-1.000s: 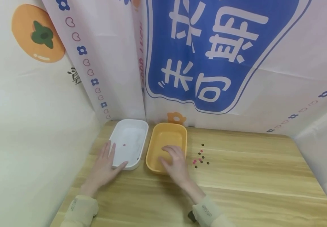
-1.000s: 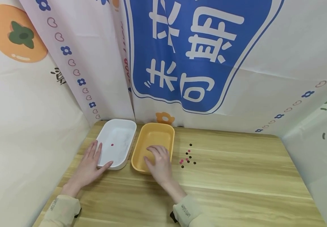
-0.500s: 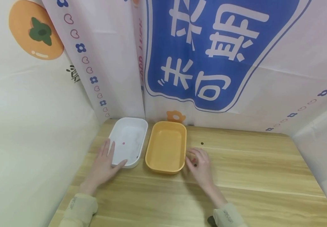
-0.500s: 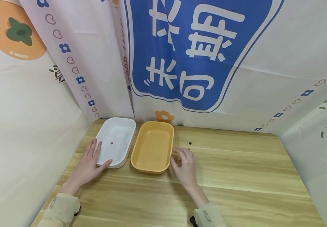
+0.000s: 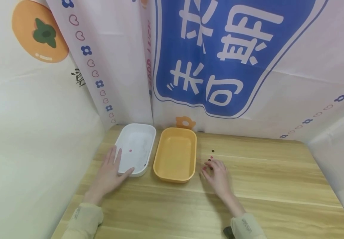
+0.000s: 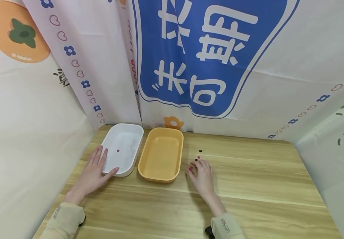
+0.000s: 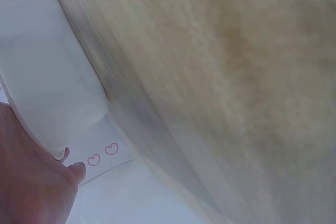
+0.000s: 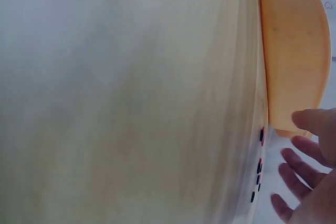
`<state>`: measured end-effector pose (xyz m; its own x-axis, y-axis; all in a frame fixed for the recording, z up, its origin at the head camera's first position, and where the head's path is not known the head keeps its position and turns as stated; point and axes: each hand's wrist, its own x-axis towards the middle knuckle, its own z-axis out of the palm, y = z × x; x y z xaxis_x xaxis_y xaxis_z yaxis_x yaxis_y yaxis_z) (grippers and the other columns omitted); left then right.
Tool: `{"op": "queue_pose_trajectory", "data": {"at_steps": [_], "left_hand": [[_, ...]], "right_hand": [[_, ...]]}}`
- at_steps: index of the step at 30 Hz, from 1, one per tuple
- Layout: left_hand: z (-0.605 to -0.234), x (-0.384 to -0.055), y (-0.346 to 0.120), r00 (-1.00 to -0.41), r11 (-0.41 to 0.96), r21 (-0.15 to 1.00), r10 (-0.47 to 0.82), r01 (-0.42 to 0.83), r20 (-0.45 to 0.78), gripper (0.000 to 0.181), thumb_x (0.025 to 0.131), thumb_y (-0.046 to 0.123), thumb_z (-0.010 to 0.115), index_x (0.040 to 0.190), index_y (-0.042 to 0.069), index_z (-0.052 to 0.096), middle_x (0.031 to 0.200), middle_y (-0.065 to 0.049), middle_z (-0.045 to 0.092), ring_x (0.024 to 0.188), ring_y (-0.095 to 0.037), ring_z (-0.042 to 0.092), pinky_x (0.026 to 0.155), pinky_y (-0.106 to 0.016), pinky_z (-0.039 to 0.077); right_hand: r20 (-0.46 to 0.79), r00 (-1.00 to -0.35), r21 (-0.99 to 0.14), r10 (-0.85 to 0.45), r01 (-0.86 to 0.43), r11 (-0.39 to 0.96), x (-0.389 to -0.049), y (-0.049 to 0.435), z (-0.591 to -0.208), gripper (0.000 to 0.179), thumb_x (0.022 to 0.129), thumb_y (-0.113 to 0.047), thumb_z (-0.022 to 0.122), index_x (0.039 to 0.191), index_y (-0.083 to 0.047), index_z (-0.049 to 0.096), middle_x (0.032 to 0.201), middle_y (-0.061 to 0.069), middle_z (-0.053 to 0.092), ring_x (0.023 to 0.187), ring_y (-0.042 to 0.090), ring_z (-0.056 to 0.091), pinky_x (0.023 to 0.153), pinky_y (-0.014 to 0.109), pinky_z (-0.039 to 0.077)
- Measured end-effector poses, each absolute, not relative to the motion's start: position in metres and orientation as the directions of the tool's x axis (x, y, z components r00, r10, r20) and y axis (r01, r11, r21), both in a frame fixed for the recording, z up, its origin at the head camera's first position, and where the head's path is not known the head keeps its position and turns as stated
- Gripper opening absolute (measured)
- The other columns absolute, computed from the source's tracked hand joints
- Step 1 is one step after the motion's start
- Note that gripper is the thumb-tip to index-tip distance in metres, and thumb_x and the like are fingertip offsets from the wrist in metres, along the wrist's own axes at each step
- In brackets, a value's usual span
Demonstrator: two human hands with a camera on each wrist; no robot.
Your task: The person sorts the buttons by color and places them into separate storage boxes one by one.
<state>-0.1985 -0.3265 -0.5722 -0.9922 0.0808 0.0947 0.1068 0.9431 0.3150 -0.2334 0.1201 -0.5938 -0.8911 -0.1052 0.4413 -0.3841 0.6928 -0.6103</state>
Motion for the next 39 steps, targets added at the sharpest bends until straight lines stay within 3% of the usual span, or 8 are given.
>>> {"op": "queue_pose_trajectory", "data": {"at_steps": [4, 9, 20, 39], "left_hand": [[-0.573, -0.199, -0.326, -0.993, 0.945, 0.311, 0.081, 0.106, 0.091, 0.110, 0.105, 0.066, 0.060, 0.173, -0.007, 0.015, 0.182, -0.033, 0.004, 0.171, -0.053, 0.007, 0.139, -0.069, 0.012], [-0.573, -0.199, -0.326, -0.993, 0.945, 0.310, 0.080, 0.104, 0.091, 0.110, 0.105, 0.066, 0.060, 0.173, -0.007, 0.015, 0.182, -0.033, 0.003, 0.171, -0.053, 0.007, 0.140, -0.068, 0.012], [-0.572, -0.199, -0.325, -0.992, 0.944, 0.312, 0.085, 0.111, 0.095, 0.109, 0.105, 0.065, 0.061, 0.173, -0.007, 0.014, 0.182, -0.034, 0.003, 0.171, -0.053, 0.005, 0.140, -0.068, 0.012], [-0.570, -0.197, -0.325, -0.991, 0.942, 0.316, 0.084, 0.112, 0.100, 0.108, 0.105, 0.063, 0.062, 0.172, -0.008, 0.016, 0.181, -0.035, 0.005, 0.169, -0.055, 0.008, 0.139, -0.068, 0.013]], "right_hand": [[0.321, -0.940, -0.608, -0.113, -0.296, 0.736, -0.235, 0.124, -0.594, 0.032, 0.087, -0.007, 0.089, 0.116, 0.002, 0.078, 0.121, 0.022, 0.077, 0.122, 0.045, 0.066, 0.113, 0.073, 0.047], [0.246, -0.962, -0.604, -0.117, -0.247, 0.758, -0.238, 0.126, -0.595, 0.026, 0.092, -0.011, 0.087, 0.114, 0.000, 0.078, 0.119, 0.019, 0.078, 0.119, 0.041, 0.067, 0.113, 0.069, 0.047], [0.150, -0.983, -0.623, -0.109, -0.179, 0.761, -0.247, 0.122, -0.593, 0.012, 0.093, -0.010, 0.085, 0.103, -0.008, 0.080, 0.101, 0.008, 0.079, 0.100, 0.028, 0.067, 0.092, 0.047, 0.046], [0.167, -0.980, -0.616, -0.109, -0.190, 0.765, -0.251, 0.120, -0.596, 0.010, 0.090, -0.002, 0.086, 0.094, -0.009, 0.078, 0.089, 0.006, 0.077, 0.086, 0.022, 0.068, 0.089, 0.047, 0.049]]}}
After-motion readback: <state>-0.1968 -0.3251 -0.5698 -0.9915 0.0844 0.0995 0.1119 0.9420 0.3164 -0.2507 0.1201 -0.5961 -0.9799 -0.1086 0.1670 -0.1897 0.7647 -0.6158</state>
